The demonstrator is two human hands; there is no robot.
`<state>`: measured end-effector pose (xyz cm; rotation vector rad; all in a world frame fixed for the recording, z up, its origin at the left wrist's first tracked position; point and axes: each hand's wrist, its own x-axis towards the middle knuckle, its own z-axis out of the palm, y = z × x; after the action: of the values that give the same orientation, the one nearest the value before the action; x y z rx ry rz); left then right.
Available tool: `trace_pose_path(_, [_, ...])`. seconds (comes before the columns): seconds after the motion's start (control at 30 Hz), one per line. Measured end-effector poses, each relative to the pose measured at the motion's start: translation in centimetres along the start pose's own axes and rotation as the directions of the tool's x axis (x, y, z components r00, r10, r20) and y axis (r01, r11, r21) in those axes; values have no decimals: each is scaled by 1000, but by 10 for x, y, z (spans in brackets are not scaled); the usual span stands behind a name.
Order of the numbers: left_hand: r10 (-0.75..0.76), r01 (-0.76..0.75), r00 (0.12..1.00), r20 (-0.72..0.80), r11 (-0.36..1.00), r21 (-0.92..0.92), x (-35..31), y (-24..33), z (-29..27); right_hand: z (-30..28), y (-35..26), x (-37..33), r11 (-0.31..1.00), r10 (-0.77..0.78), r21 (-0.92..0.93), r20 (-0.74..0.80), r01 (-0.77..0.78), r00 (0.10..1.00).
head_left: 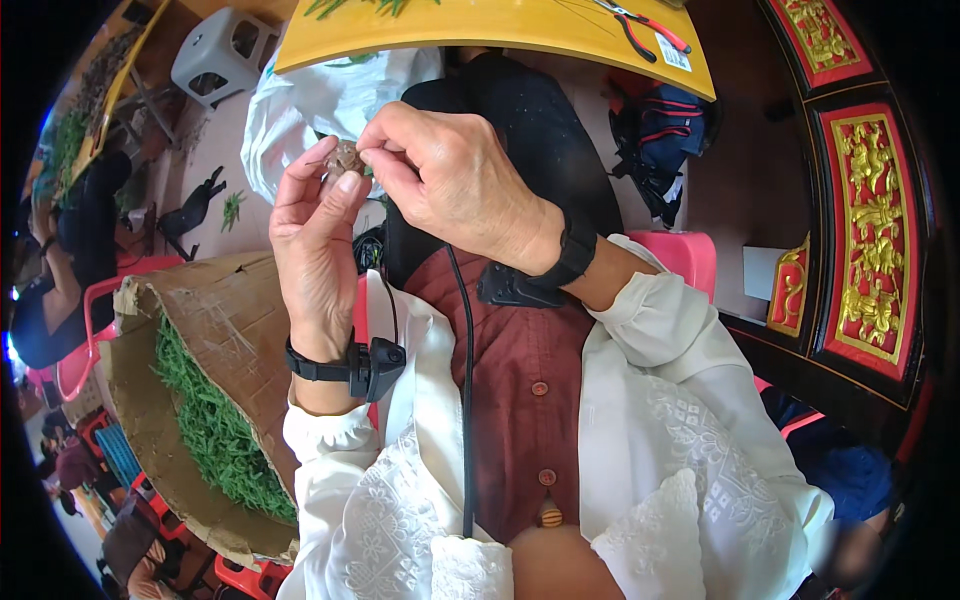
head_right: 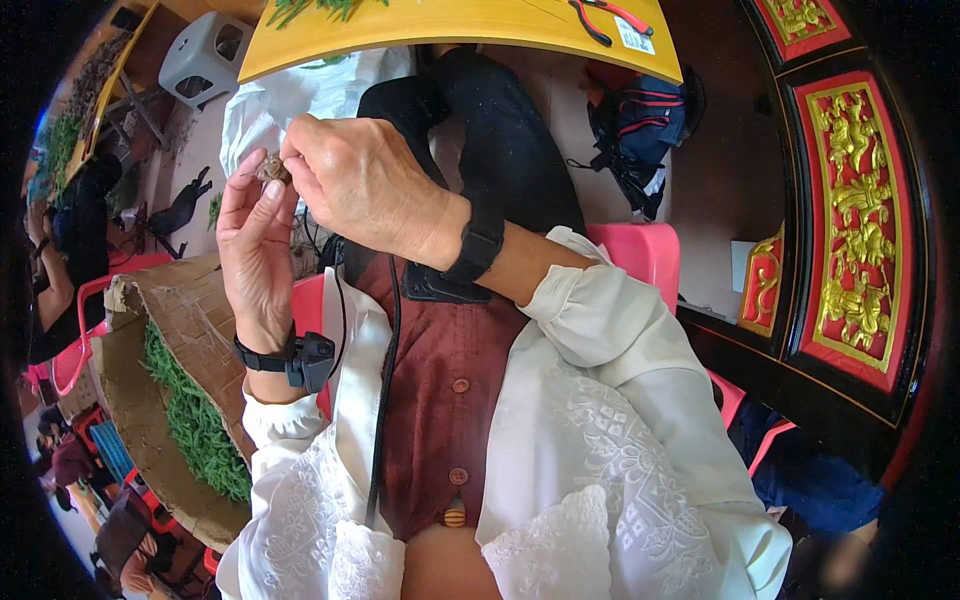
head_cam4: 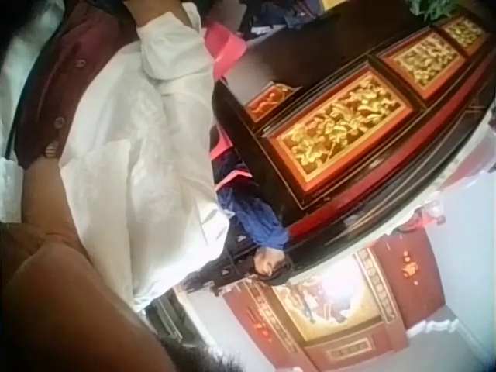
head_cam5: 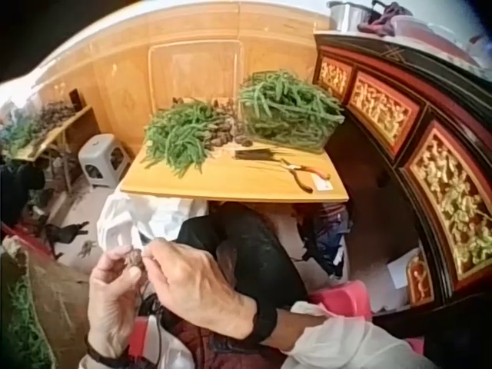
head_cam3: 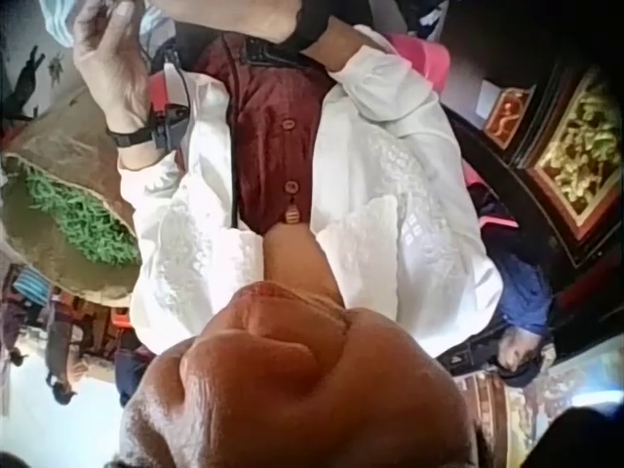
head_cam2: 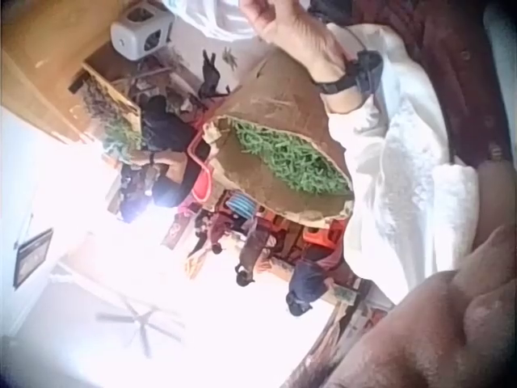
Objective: The recorder trims and sorts small plant-based items, possibly seeds or nuts, at a workshop table.
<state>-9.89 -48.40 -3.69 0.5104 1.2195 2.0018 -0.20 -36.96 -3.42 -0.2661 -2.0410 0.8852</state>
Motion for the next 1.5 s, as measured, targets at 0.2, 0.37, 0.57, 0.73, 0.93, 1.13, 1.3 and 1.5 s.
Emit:
trace_pose_path(0.2, [0,-3,1000,-23,995,-101,3,-7,0,-7,-1,-2,999,20,42,-15,-19,1000])
trace_pose_path(0.37, [1,0,1000,17,998,-70,3,-11,1,-16,9,-7,999,19,41,-26,-17,999])
trace_pose_path(0.57, [13,-7,997,78,997,-77,4,-16,-5,-16,11,-6,996,-30,80,-36,33,999])
trace_pose_path(0.73, [53,-47,996,70,996,-76,4,-13,-5,-18,9,-8,994,-13,107,-31,16,999])
trace_pose_path(0.93, [89,-85,989,117,996,-42,3,-18,-6,-16,8,-7,991,-27,128,-37,31,999])
trace_pose_path(1.13, [91,-76,984,151,992,-102,3,-17,-5,-25,9,-8,988,8,152,-3,-7,1000])
trace_pose_path(1.3, [109,-98,973,204,993,-65,1,-17,-3,-29,5,-4,983,-12,183,-6,13,1000])
trace_pose_path(1.5, [124,-111,955,269,992,-63,1,-16,-6,-34,8,-4,973,-48,231,81,28,996])
